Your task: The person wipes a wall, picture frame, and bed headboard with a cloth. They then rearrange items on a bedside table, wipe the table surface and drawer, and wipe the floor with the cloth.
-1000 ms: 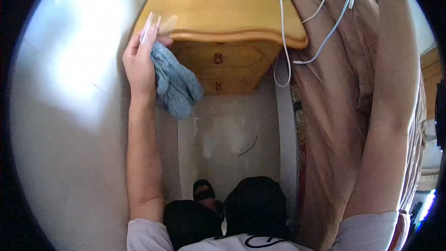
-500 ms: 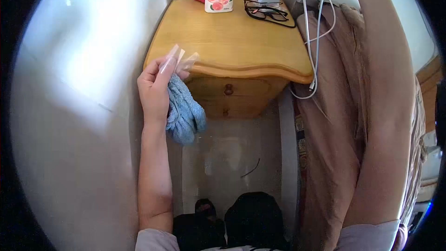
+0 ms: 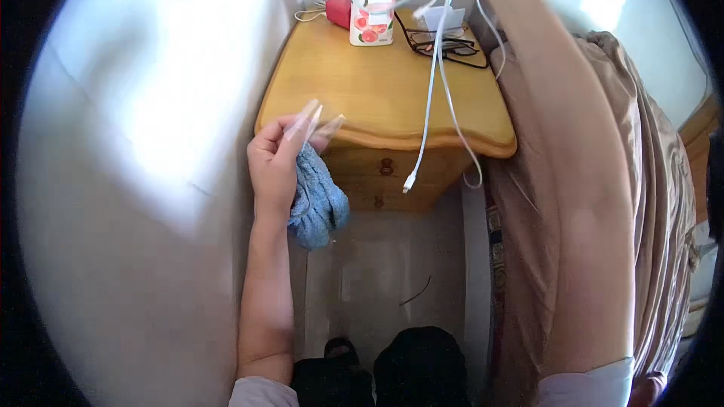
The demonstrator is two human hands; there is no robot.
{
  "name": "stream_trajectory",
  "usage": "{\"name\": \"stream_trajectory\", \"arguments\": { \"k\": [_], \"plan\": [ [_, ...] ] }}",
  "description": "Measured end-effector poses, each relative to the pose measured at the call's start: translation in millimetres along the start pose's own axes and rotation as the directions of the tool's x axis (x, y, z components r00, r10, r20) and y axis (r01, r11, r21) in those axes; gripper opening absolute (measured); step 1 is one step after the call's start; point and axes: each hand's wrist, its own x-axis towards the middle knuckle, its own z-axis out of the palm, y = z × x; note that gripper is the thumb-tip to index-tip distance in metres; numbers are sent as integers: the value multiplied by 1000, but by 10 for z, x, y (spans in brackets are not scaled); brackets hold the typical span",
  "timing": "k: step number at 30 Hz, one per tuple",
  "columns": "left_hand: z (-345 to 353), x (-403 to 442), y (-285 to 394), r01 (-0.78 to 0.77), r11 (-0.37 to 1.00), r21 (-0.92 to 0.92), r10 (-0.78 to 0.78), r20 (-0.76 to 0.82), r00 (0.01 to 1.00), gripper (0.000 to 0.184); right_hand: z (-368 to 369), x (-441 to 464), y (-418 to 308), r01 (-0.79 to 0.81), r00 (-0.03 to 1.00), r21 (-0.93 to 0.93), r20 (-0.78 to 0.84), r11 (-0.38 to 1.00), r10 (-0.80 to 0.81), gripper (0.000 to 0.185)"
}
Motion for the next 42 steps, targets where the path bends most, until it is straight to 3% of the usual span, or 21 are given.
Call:
{"name": "stream_trajectory", "arguments": {
  "k": [2,3,4,6,8,9,10,12,13,16,17,20,24,29,32,33,36,38,39,41,42],
  "plan": [
    [25,-16,15,-3,999,-44,3,-13,1000,16,-307,-261,460,-63,998,-78,12,995,64,30],
    [54,-30,27,8,996,-91,-9,-4,1000,16,-469,-326,633,-83,996,-214,10,973,87,30],
    [66,-27,38,16,990,-137,-16,6,1000,16,-592,-242,683,-94,993,-497,12,863,115,38],
    [51,-25,20,-9,993,-120,10,12,1000,16,-849,-49,797,-54,985,-919,15,392,170,53],
    [31,-34,-2,-16,996,-93,19,25,1000,16,-895,-366,677,126,976,-991,116,-47,184,64],
    [44,-39,-11,-30,995,-95,32,19,999,16,-843,-540,561,125,983,-975,96,-186,155,64],
    [59,-43,-15,-29,996,-85,30,11,999,16,-851,-509,572,135,983,-974,109,-181,150,64],
    [34,-17,14,-15,998,-66,15,-1,1000,16,-978,-352,701,246,968,-854,189,-458,168,63],
    [26,-6,10,-22,998,-67,22,-2,1000,16,-1033,-269,720,249,967,-855,194,-456,164,63],
    [1,19,-7,-30,997,-78,32,24,999,16,-1050,-103,703,506,850,-749,349,-427,394,66],
    [-2,13,-23,-30,996,-78,32,25,999,16,-1046,-130,630,505,851,-750,349,-428,393,66],
    [-2,30,-40,-30,994,-104,32,24,999,15,-1027,-250,202,482,768,-804,197,-348,609,74],
    [8,47,-54,-72,994,-86,74,20,997,16,-1049,-313,-71,388,835,-817,116,-426,538,88],
    [12,50,-71,-74,995,-61,75,11,997,16,-926,-516,-386,311,924,-851,168,-423,343,78],
    [29,40,-42,-59,995,-74,60,6,998,15,-772,-498,-538,63,886,-986,-17,-155,464,60],
    [30,40,-37,-65,995,-75,66,8,998,15,-718,-474,-575,64,888,-986,-13,-152,459,60],
    [3,41,-52,-31,996,-81,31,2,1000,15,-514,-280,-612,-84,914,-887,113,453,390,37],
    [6,35,-66,-29,996,-80,30,2,1000,15,-186,-278,-715,-94,961,-732,111,675,254,24],
    [1,39,-77,-36,996,-77,36,2,999,15,-55,-272,-730,-96,961,-735,107,672,255,24],
    [16,36,-69,-43,996,-77,43,-1,999,15,120,-199,-727,123,955,-524,293,843,43,29],
    [31,14,-44,-24,997,-75,23,-7,1000,15,143,-203,-695,126,954,-524,296,842,42,29]
  ]
}}
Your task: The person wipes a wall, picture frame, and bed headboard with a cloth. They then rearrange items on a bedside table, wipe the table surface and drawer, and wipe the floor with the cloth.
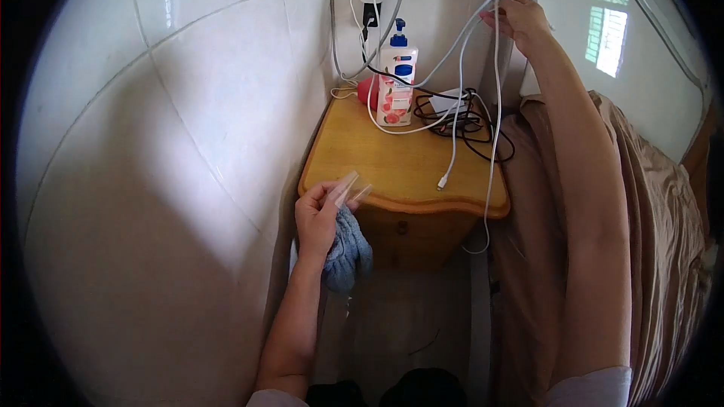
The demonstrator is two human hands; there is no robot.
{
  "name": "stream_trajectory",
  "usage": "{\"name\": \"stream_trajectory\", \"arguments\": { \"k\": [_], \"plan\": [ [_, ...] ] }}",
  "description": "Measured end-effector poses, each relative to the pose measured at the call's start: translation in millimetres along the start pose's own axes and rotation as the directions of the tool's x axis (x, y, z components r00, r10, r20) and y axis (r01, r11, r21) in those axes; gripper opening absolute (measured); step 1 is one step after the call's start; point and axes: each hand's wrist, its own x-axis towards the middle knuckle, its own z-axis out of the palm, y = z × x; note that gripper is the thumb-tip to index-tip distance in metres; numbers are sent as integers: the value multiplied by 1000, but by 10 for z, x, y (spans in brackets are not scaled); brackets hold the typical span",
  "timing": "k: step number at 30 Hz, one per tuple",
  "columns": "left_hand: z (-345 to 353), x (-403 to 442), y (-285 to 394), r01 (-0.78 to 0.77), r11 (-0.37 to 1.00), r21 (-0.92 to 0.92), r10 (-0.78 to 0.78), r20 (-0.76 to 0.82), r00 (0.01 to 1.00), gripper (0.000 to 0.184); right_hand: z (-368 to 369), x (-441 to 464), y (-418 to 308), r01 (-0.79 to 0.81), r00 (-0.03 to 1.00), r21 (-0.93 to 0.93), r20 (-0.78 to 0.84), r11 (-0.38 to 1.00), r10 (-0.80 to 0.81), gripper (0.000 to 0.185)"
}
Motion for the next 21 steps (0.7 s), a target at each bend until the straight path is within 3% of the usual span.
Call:
{"name": "stream_trajectory", "arguments": {
  "k": [3,5,7,8,11,12,15,17,21],
  "plan": [
    [22,-11,73,5,1000,0,-5,-6,1000,15,99,187,220,138,987,-246,113,959,-113,37],
    [3,-41,56,3,1000,26,-3,10,1000,14,49,219,662,-44,966,-27,254,999,50,40],
    [20,55,142,-15,999,42,14,23,1000,14,3,234,1116,-157,913,-274,327,949,245,39],
    [14,67,161,-16,999,30,16,21,1000,14,2,180,1133,-159,913,-271,326,949,246,39],
    [-15,-40,34,40,999,2,-40,21,999,15,-85,-133,1381,-145,959,-610,107,779,262,33],
    [-30,-40,5,29,1000,11,-29,12,1000,15,-135,-210,1431,-166,954,-616,97,770,283,33],
    [-33,34,-5,17,999,32,-17,9,1000,15,-265,-379,1241,-250,962,-361,17,899,274,29],
    [-37,19,35,-66,994,90,65,21,998,16,-332,-528,1053,-213,976,-278,-26,937,214,25],
    [25,-10,122,-42,987,157,45,-15,999,17,-237,-1448,651,1,983,198,-182,980,35,20]
  ]
}}
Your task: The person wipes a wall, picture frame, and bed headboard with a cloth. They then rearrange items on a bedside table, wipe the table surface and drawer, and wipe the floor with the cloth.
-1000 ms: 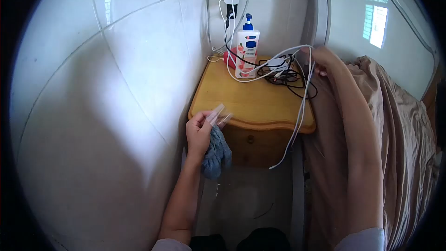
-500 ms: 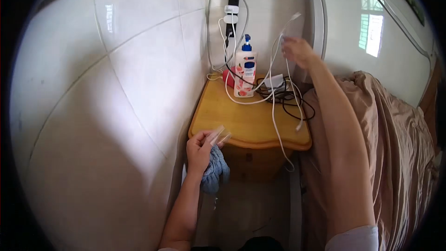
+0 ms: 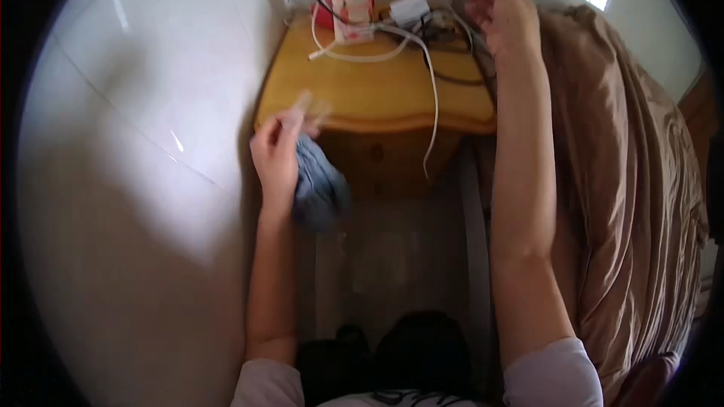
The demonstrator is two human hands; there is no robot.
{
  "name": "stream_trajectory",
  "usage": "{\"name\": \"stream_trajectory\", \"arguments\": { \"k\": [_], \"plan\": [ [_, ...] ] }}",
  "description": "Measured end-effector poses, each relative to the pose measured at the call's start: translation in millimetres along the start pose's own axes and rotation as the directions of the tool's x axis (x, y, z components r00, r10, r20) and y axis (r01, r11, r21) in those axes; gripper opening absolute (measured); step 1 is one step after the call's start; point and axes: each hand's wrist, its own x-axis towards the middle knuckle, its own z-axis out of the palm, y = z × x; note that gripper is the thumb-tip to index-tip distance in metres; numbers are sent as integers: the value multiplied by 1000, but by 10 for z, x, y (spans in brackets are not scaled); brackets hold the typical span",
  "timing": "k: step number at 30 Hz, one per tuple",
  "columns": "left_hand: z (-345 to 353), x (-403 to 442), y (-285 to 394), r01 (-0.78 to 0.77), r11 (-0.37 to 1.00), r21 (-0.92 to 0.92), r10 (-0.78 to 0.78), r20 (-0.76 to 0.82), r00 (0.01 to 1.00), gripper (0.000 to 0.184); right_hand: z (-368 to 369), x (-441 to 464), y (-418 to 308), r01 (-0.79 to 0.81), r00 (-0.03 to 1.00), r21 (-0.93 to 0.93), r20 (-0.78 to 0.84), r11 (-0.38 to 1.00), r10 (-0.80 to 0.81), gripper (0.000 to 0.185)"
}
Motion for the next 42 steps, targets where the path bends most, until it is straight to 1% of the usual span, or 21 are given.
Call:
{"name": "stream_trajectory", "arguments": {
  "k": [2,4,6,8,9,10,11,12,13,16,19,20,22,24,28,30,34,37,38,40,42],
  "plan": [
    [34,-12,66,-10,998,57,10,-7,1000,19,-124,-483,43,-2,980,191,196,982,-36,20],
    [67,-30,103,25,999,41,-24,-24,999,20,-248,-1105,181,-46,879,205,473,978,-58,23],
    [63,-38,71,37,998,46,-37,-16,999,21,-451,-1667,387,-351,682,10,688,936,249,28],
    [74,-28,53,19,999,39,-19,-8,1000,22,-690,-2109,717,-527,382,-377,695,762,609,30],
    [85,-15,56,8,999,51,-8,-10,1000,23,-905,-2300,1109,-600,241,-545,574,585,782,32],
    [96,4,58,-6,998,63,7,-8,1000,23,-1192,-2536,1579,-644,198,-634,402,428,894,35],
    [107,13,50,-19,997,74,20,-2,1000,24,-1488,-2833,2022,-617,207,-760,93,204,974,37],
    [118,32,39,-15,997,75,16,-1,1000,24,-1891,-3202,2423,-247,327,-965,7,93,945,38],
    [126,49,22,-21,997,71,22,-5,1000,25,-2283,-3562,2814,118,440,-982,-80,-146,895,38],
    [49,-10,-1,-34,998,53,35,-12,999,26,-2526,-4174,2770,-71,545,-976,-211,-206,812,43],
    [48,15,-10,-112,988,103,112,-1,994,27,-2190,-4152,2509,-397,413,-843,-516,-362,750,42],
    [49,21,-4,-113,988,105,114,0,994,27,-2243,-4209,2536,-397,412,-844,-514,-360,752,42],
    [59,11,3,-109,991,80,111,-16,994,27,-2465,-4400,2653,-309,613,-935,-337,-176,715,39],
    [75,-13,-8,-101,993,64,103,-20,995,27,-2596,-4545,2781,-253,696,-963,-248,-94,674,37],
    [52,2,1,-132,986,106,133,1,991,27,-2500,-4568,3048,-516,527,-844,-176,148,832,32],
    [43,-19,4,-89,989,117,91,-5,996,30,-2346,-4414,3123,-828,362,-502,-138,250,922,28],
    [37,22,72,-46,991,125,51,-35,998,31,-2116,-4359,3008,-895,324,-371,-159,248,932,30],
    [73,-63,102,11,996,83,-7,-56,998,29,-2351,-4701,2990,-340,804,-902,-133,265,579,30],
    [79,-84,117,29,997,69,-25,-57,998,28,-2513,-4845,3051,-334,794,-909,-129,249,595,30],
    [100,-120,149,4,994,108,3,-65,998,29,-2895,-5143,3155,-433,864,-892,-371,127,341,34],
    [162,-145,154,-63,980,186,76,-59,995,31,-2875,-4921,2725,-435,863,-894,-379,110,333,34]
  ]
}}
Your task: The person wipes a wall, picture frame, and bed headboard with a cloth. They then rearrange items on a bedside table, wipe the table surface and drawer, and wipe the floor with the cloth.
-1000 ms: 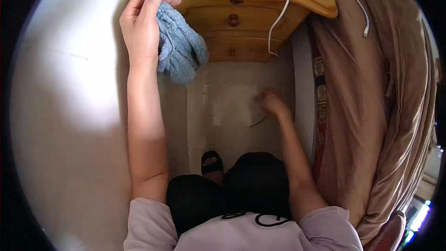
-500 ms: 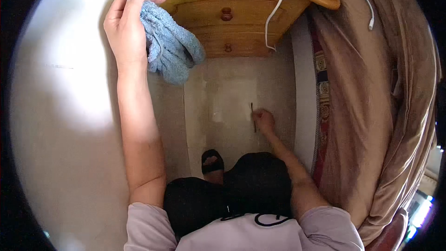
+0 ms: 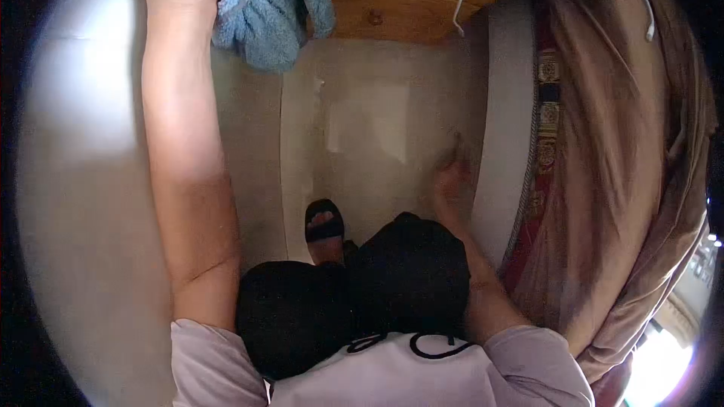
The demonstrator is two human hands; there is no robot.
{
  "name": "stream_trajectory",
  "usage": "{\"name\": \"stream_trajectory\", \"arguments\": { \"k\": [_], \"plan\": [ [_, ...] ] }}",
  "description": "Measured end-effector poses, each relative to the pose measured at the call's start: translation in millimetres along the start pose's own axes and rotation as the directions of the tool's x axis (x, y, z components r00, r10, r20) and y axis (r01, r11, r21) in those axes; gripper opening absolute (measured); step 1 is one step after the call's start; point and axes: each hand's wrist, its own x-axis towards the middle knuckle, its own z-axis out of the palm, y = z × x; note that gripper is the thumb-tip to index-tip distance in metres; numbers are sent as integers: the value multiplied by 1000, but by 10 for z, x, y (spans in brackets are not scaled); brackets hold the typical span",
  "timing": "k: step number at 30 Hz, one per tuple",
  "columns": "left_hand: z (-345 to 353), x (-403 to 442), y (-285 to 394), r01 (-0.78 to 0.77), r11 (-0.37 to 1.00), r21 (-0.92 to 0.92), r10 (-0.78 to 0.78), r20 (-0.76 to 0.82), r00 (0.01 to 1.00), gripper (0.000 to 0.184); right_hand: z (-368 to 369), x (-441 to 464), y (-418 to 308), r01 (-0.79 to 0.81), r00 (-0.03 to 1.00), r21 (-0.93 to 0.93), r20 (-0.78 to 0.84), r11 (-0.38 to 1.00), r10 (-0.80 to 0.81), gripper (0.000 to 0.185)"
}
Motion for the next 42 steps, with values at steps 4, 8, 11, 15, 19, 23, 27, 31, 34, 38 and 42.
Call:
{"name": "stream_trajectory", "arguments": {
  "k": [4,8,11,15,19,23,27,31,34,38,42],
  "plan": [
    [111,-30,15,18,1000,-14,-19,-84,996,31,-42,354,662,-39,987,-4,-155,999,38,35],
    [45,46,-121,35,997,-64,-38,-44,998,31,192,466,891,-30,995,-101,-94,994,21,39],
    [55,61,-123,23,998,-63,-28,-72,997,29,106,354,100,-75,974,-136,203,988,101,35],
    [36,62,-93,26,998,-60,-29,-53,998,27,303,551,-625,-401,786,523,618,752,-11,24],
    [13,76,-77,-20,997,-81,18,-17,1000,24,-221,671,-1689,-522,659,660,714,540,-235,28],
    [-90,104,-170,-32,994,-108,35,31,999,27,-672,619,-2184,-456,654,771,629,444,-420,26],
    [-99,113,-195,-9,988,-155,14,34,999,25,-1002,535,-2400,-458,646,818,575,347,-502,28],
    [-130,79,-137,50,983,-177,-48,16,999,22,-1273,470,-2622,-437,660,847,530,302,-533,30],
    [-172,58,-143,74,981,-182,-76,-2,997,20,-1461,522,-2862,-414,648,868,492,273,-582,31],
    [-84,120,-153,40,977,-209,-35,28,999,18,-1678,703,-3275,-293,670,922,386,252,-634,32],
    [-95,145,-171,32,970,-243,-19,56,998,16,-1926,841,-3754,-190,707,951,304,242,-638,31]
  ]
}}
